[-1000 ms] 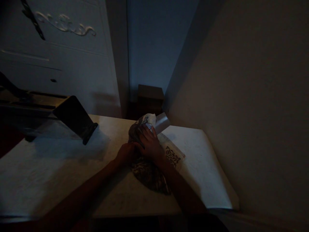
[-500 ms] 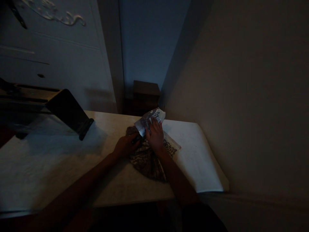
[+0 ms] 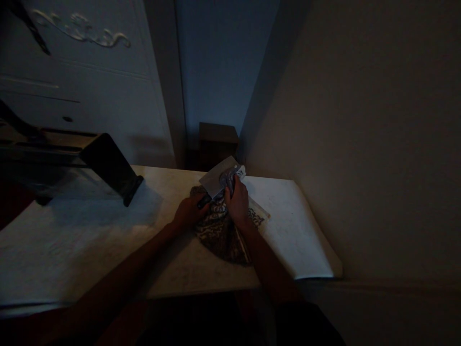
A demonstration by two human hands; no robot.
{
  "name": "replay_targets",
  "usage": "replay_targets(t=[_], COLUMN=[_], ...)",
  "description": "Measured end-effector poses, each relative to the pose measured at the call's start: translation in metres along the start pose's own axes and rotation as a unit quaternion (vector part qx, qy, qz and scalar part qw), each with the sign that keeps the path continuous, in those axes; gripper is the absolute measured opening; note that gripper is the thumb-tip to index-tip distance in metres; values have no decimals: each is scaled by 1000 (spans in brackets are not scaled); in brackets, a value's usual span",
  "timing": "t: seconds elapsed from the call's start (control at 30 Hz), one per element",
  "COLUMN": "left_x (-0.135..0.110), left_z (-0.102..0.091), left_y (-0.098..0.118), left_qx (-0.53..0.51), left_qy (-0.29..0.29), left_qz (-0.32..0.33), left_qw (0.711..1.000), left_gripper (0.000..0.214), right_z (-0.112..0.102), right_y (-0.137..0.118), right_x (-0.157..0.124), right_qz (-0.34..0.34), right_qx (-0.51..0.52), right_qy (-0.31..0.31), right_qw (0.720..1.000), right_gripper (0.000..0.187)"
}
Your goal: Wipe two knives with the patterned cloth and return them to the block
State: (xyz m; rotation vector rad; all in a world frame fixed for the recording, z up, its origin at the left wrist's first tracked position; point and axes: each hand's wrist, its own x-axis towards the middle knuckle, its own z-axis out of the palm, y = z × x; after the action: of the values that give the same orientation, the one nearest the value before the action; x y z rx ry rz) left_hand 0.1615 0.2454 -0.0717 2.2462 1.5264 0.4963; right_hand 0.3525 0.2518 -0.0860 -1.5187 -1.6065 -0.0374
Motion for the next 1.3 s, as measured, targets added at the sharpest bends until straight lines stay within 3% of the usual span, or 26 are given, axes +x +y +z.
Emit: replay_targets(t=[0.23,0.37,0.5,0.63,0.9,1.3], left_x=[0,0,0,0,0,3], left_z=[1,1,0,-1,0,8], left_y=[-2,-1,-1,1,-1,-5], left_qx=[22,42,55,64,64,10], left_qy=[-6,-19,-21,-40,-44,8], left_qz=[29,37,51,56,71,5], left_qw=[999,998,997,996,994,1000], left_gripper=[42,42,45,43,42,45], right_z=[-6,-5,-4,-4,-4,-14], right_y=[-12,-17,-21,-25,-29,-29], right_x=[0,-1,-1,0,0,3], right_qz=[-132,-194,-240,-238,-222,-212], right_qx=[-56,-36,-3,6,-67,-51], right_qy=[41,-32,-91,-124,-119,-109], right_qw=[989,980,966,963,965,970], right_gripper=[38,30,40,55,38,17])
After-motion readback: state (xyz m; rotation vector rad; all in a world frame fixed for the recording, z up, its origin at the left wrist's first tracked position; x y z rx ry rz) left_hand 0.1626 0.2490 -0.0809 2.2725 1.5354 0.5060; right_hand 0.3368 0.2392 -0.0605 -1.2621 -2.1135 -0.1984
